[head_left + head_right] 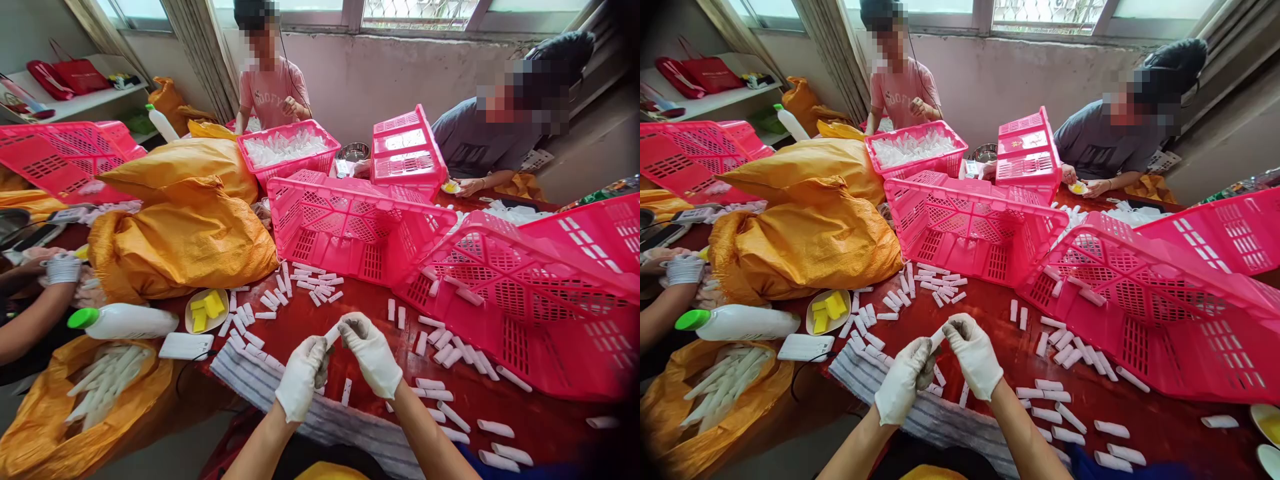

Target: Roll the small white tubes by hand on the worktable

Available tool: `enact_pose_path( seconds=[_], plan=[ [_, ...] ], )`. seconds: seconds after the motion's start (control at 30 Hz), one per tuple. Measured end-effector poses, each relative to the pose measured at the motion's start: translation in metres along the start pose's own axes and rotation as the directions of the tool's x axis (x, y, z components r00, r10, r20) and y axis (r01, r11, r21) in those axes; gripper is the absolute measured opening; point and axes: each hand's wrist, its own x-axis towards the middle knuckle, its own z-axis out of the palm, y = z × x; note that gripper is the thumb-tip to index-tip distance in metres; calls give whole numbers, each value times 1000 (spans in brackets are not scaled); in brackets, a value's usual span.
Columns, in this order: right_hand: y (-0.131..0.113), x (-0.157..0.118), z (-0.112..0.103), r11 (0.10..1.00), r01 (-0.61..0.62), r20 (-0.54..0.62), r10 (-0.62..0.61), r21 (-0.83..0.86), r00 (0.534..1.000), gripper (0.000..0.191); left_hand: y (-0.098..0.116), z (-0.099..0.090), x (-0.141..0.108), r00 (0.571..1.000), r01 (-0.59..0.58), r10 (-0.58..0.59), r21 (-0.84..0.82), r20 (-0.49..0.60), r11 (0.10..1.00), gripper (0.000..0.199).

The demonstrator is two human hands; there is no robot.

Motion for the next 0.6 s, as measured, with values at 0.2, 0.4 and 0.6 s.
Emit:
enact_pose_path(
  seconds=[0.2, 0.4, 0.6],
  plan=[
    [-5, 4, -4, 998, 40, 116, -33, -54, 993, 37, 20, -4, -10, 835, 545, -441, -379, 330, 748, 40],
    [-3, -7, -12, 978, 197, 191, -180, -75, 965, 23, 20, -1, -15, 788, 612, -496, -369, 365, 700, 39],
    [-3, -8, -20, 969, 233, 128, -222, -82, 967, 16, 17, 9, -8, 894, 438, -388, -262, 223, 860, 47]
  ],
)
